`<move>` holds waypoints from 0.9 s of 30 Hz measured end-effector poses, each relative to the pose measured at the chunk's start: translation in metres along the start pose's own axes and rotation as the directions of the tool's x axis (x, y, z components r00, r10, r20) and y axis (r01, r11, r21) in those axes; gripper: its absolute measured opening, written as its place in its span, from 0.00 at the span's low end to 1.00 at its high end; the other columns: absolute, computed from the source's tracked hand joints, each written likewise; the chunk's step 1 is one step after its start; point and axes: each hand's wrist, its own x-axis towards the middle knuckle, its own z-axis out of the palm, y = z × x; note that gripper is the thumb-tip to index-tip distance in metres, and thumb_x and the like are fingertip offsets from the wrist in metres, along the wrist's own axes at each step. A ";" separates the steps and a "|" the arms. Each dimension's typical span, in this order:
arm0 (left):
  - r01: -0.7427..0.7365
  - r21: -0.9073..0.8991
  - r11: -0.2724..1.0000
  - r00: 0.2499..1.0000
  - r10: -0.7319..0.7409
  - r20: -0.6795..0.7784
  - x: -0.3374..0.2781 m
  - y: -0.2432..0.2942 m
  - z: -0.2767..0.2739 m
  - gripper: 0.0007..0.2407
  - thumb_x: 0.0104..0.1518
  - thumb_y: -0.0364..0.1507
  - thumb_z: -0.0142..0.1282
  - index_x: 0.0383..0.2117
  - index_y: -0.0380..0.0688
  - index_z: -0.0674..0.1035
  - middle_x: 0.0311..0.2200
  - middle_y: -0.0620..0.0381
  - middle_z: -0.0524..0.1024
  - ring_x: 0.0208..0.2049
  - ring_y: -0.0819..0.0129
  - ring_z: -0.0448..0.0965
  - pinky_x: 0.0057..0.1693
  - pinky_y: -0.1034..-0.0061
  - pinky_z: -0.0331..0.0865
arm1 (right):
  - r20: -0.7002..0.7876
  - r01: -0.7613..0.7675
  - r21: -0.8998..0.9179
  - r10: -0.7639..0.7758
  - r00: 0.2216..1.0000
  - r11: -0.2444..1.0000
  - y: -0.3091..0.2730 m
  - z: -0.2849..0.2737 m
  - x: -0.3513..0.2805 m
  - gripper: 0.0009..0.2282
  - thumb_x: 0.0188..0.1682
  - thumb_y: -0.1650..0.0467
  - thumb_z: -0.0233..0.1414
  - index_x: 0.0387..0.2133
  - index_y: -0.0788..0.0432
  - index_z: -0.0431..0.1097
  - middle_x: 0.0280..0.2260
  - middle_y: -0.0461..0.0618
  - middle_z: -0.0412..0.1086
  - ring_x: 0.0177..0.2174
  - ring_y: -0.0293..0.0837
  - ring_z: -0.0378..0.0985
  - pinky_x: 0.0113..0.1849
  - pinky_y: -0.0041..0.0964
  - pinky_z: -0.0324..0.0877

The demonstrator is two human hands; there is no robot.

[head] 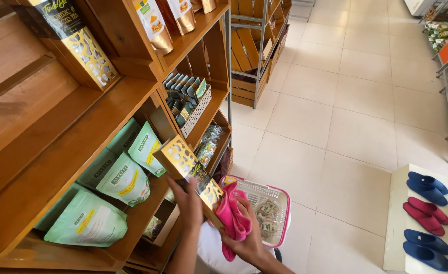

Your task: The recorder is wiping down wooden grocery store shelves and individual product boxes and jars using a pink cloth.

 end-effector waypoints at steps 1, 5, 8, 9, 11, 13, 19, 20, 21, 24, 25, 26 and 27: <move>-0.051 0.107 0.993 0.998 0.047 0.039 -0.014 -0.004 0.008 0.33 0.62 0.45 0.51 0.68 0.38 0.53 0.63 0.44 0.63 0.61 0.59 0.68 0.63 0.66 0.61 | -0.053 0.040 -0.102 -0.046 0.998 0.994 0.000 0.000 0.004 0.37 0.30 0.70 0.67 0.58 0.61 0.62 0.59 0.63 0.59 0.57 0.66 0.66 0.54 0.58 0.66; 0.091 0.096 0.991 0.991 -0.100 0.090 -0.042 -0.021 0.019 0.30 0.61 0.37 0.54 0.66 0.39 0.54 0.60 0.44 0.65 0.57 0.61 0.69 0.61 0.68 0.64 | -0.036 0.124 -0.302 -0.141 0.989 0.945 -0.007 -0.007 0.010 0.34 0.30 0.72 0.67 0.55 0.59 0.65 0.61 0.63 0.57 0.55 0.68 0.62 0.54 0.60 0.62; 0.198 0.021 0.980 0.971 -0.199 0.134 -0.043 -0.023 0.013 0.25 0.64 0.37 0.49 0.64 0.39 0.59 0.57 0.45 0.69 0.55 0.63 0.71 0.60 0.69 0.65 | 0.045 0.232 -0.347 -0.231 0.972 0.909 -0.011 -0.013 0.005 0.30 0.30 0.74 0.65 0.53 0.57 0.70 0.62 0.62 0.56 0.55 0.70 0.59 0.54 0.62 0.60; 0.194 0.020 0.981 0.972 -0.195 0.132 -0.042 -0.023 0.012 0.25 0.64 0.37 0.49 0.64 0.39 0.59 0.57 0.45 0.69 0.55 0.63 0.71 0.60 0.69 0.65 | 0.047 0.237 -0.346 -0.235 0.971 0.908 -0.014 -0.015 0.009 0.30 0.30 0.74 0.65 0.53 0.57 0.70 0.62 0.62 0.56 0.55 0.70 0.59 0.54 0.62 0.60; 0.162 0.019 0.987 0.964 -0.162 0.211 -0.041 -0.020 0.011 0.23 0.66 0.37 0.48 0.63 0.40 0.59 0.55 0.46 0.70 0.54 0.64 0.72 0.60 0.70 0.66 | 0.077 0.246 -0.326 -0.234 0.969 0.913 -0.018 -0.019 0.018 0.28 0.29 0.76 0.62 0.49 0.58 0.72 0.61 0.60 0.60 0.56 0.69 0.61 0.55 0.61 0.61; 0.116 0.035 0.993 0.957 -0.121 0.263 -0.040 -0.024 0.004 0.23 0.65 0.36 0.48 0.63 0.40 0.60 0.56 0.46 0.70 0.55 0.64 0.72 0.60 0.70 0.66 | 0.094 0.260 -0.278 -0.243 0.966 0.925 -0.032 -0.026 0.038 0.27 0.30 0.76 0.61 0.49 0.58 0.72 0.60 0.59 0.62 0.56 0.67 0.63 0.55 0.59 0.62; 0.244 0.038 0.969 0.880 -0.238 0.412 -0.056 -0.013 0.003 0.22 0.64 0.35 0.47 0.63 0.45 0.61 0.57 0.51 0.70 0.57 0.67 0.71 0.61 0.72 0.66 | -0.022 0.166 -0.096 -0.169 0.985 0.981 -0.052 -0.037 0.080 0.28 0.34 0.80 0.56 0.54 0.59 0.70 0.59 0.57 0.65 0.55 0.59 0.69 0.57 0.53 0.65; 0.367 0.002 0.930 0.853 -0.337 0.400 -0.059 -0.009 0.005 0.22 0.63 0.36 0.47 0.63 0.47 0.62 0.57 0.53 0.70 0.57 0.69 0.72 0.61 0.72 0.67 | -0.082 0.104 0.025 -0.102 0.991 0.994 -0.054 -0.037 0.082 0.28 0.35 0.81 0.54 0.55 0.60 0.68 0.59 0.57 0.65 0.57 0.59 0.70 0.57 0.52 0.65; 0.365 0.001 0.931 0.851 -0.334 0.404 -0.054 -0.013 0.001 0.22 0.63 0.36 0.47 0.63 0.47 0.62 0.57 0.53 0.70 0.57 0.69 0.72 0.61 0.72 0.67 | -0.086 0.107 0.023 -0.104 0.991 0.994 -0.051 -0.032 0.074 0.28 0.35 0.81 0.54 0.55 0.60 0.68 0.59 0.57 0.65 0.57 0.59 0.70 0.57 0.52 0.65; 0.492 -0.163 0.855 0.849 -0.429 0.307 -0.036 -0.017 -0.010 0.24 0.61 0.40 0.49 0.63 0.47 0.64 0.54 0.52 0.73 0.53 0.66 0.75 0.57 0.69 0.71 | 0.016 -0.042 0.326 0.039 0.999 0.944 -0.039 -0.018 0.043 0.28 0.37 0.78 0.51 0.57 0.56 0.65 0.56 0.53 0.68 0.57 0.57 0.74 0.58 0.48 0.71; 0.478 -0.203 0.855 0.870 -0.428 0.246 -0.030 -0.012 -0.013 0.25 0.61 0.42 0.49 0.63 0.45 0.65 0.52 0.50 0.74 0.50 0.64 0.77 0.54 0.69 0.73 | 0.028 0.120 0.140 -0.125 0.992 0.983 -0.033 -0.014 0.029 0.25 0.36 0.79 0.56 0.52 0.57 0.68 0.57 0.55 0.69 0.57 0.59 0.72 0.58 0.50 0.65; 0.460 -0.243 0.854 0.886 -0.427 0.179 -0.023 -0.007 -0.016 0.26 0.61 0.44 0.50 0.62 0.44 0.66 0.49 0.49 0.76 0.46 0.63 0.79 0.51 0.68 0.75 | 0.075 0.285 -0.047 -0.281 0.957 0.957 -0.027 -0.011 0.015 0.22 0.35 0.79 0.61 0.47 0.58 0.72 0.57 0.56 0.69 0.57 0.61 0.69 0.58 0.53 0.60; 0.459 -0.247 0.854 0.887 -0.426 0.178 -0.026 -0.008 -0.018 0.26 0.61 0.44 0.50 0.62 0.44 0.66 0.49 0.49 0.76 0.46 0.63 0.79 0.51 0.68 0.75 | 0.077 0.287 -0.048 -0.283 0.956 0.957 -0.029 -0.013 0.009 0.22 0.35 0.79 0.61 0.47 0.58 0.72 0.57 0.56 0.69 0.57 0.61 0.69 0.58 0.53 0.60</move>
